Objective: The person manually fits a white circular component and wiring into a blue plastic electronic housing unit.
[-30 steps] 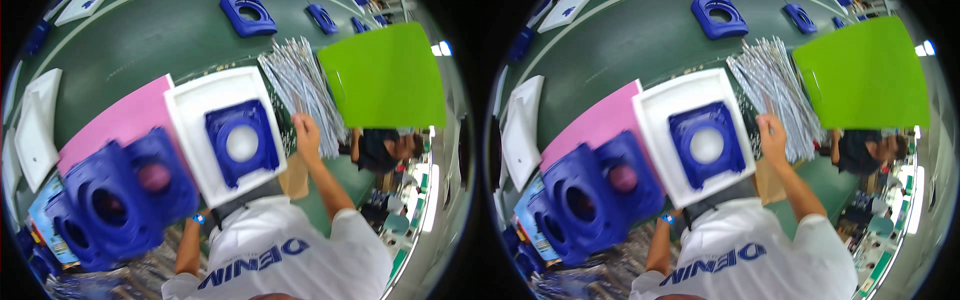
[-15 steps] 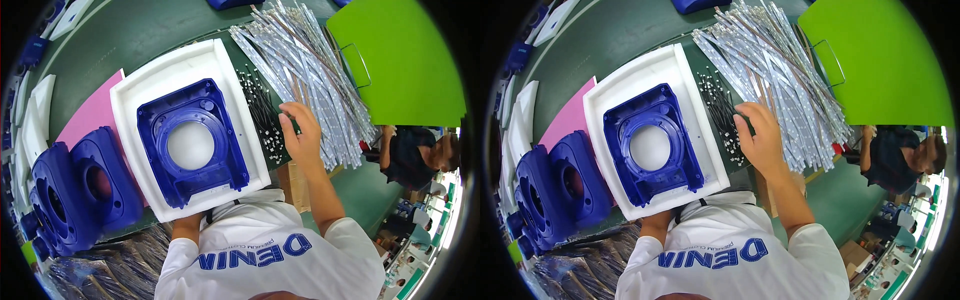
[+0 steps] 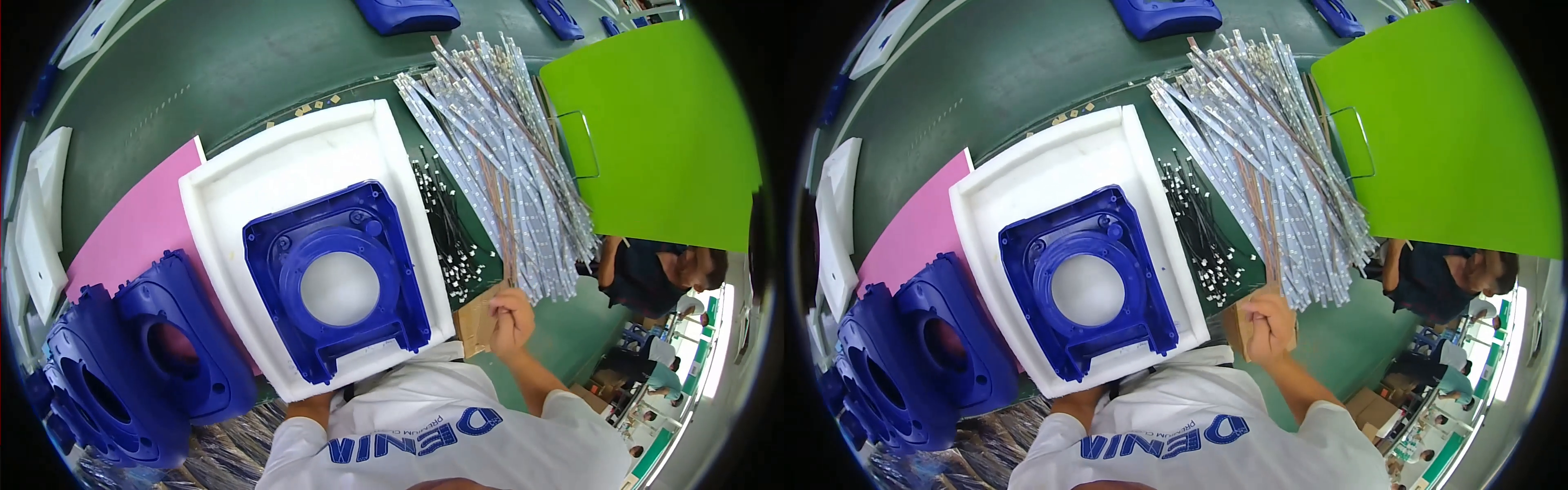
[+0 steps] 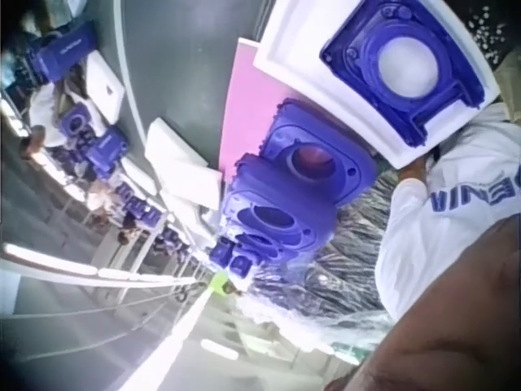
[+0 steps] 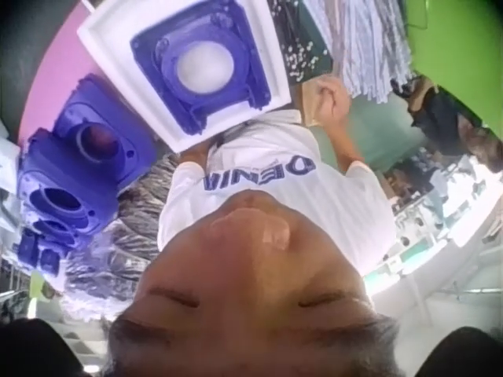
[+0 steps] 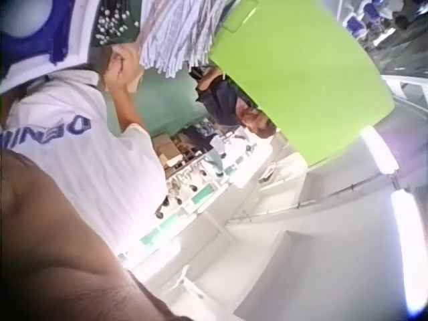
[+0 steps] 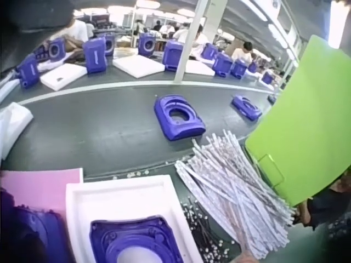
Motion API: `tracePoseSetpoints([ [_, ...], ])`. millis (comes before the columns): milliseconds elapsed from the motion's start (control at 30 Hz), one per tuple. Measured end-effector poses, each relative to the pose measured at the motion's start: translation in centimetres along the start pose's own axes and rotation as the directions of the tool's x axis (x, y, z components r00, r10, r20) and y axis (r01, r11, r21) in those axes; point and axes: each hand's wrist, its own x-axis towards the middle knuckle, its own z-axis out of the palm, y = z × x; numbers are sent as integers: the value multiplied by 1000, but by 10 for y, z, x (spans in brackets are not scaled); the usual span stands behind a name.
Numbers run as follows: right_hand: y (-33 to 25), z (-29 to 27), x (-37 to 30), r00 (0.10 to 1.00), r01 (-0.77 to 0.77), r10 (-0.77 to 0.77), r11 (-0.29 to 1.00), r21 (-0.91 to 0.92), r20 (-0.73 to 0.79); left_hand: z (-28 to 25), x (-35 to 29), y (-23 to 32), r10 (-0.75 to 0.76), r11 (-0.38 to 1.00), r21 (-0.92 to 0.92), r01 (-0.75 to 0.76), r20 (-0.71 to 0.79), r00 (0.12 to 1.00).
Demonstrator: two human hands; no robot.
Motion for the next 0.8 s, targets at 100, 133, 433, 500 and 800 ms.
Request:
tracePoseSetpoints([
  [100, 31, -13, -70, 951, -306, 303, 951, 49, 61, -3, 2, -4, 40, 999, 18, -39, -34, 999],
  [133, 56, -12, -98, 847, -514, 507, 858, 4, 159, -3, 6, -12, 53, 998, 33, -52, -53, 997],
  [433, 179, -36, -284, 649, -594, 557, 796, -112, 517, 9, -59, -32, 41, 989, 147, -12, -197, 980],
  [500, 193, -38, -299, 668, -590, 560, 800, -110, 490, -76, -56, 56, -107, 994, -55, 95, -312, 944],
  [800, 167, -47, -320, 620, -614, 535, 787, -70, 573, 79, -345, 61, -573, 110, -961, 255, 148, 806],
])
